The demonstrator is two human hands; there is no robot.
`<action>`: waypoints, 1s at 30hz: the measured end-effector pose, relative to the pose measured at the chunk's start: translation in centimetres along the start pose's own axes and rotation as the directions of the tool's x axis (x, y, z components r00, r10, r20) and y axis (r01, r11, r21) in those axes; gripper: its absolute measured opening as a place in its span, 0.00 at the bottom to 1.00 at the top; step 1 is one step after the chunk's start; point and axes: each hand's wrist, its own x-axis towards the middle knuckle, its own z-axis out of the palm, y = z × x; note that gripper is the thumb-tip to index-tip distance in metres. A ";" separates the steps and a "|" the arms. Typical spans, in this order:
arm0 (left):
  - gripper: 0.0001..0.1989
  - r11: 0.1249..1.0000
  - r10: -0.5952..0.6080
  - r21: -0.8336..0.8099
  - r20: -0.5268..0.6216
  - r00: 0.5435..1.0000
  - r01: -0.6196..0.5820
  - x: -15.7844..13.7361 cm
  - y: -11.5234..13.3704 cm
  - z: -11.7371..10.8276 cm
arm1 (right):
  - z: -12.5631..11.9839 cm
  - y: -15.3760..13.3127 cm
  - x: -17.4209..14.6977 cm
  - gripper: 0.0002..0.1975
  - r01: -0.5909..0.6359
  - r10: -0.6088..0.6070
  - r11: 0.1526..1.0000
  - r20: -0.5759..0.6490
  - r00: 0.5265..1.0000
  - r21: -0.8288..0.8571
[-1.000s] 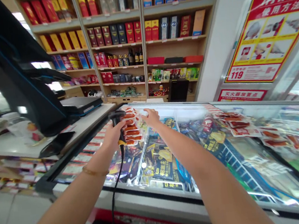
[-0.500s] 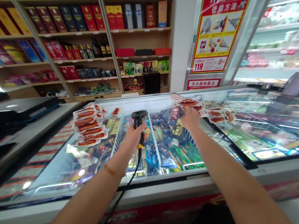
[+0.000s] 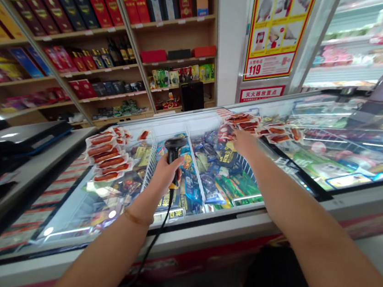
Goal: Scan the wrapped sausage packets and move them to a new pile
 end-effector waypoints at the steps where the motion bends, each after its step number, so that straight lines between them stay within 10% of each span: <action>1: 0.16 1.000 0.001 -0.001 0.005 1.000 -0.001 -0.1 0.0 0.0 | 0.1 -0.7 -0.2 0.17 0.043 -0.041 0.993 -0.018 0.999 0.106; 14: 0.17 0.999 -0.024 0.043 0.046 0.999 0.022 -0.2 -0.3 -0.2 | -0.3 -4.9 -1.8 0.19 0.298 -0.303 0.896 -0.038 0.952 0.330; 30: 0.14 0.996 0.059 0.061 0.153 0.987 -0.069 -1.4 1.0 0.0 | -2.1 -6.2 -2.7 0.19 0.405 -0.224 0.785 -0.395 0.891 0.469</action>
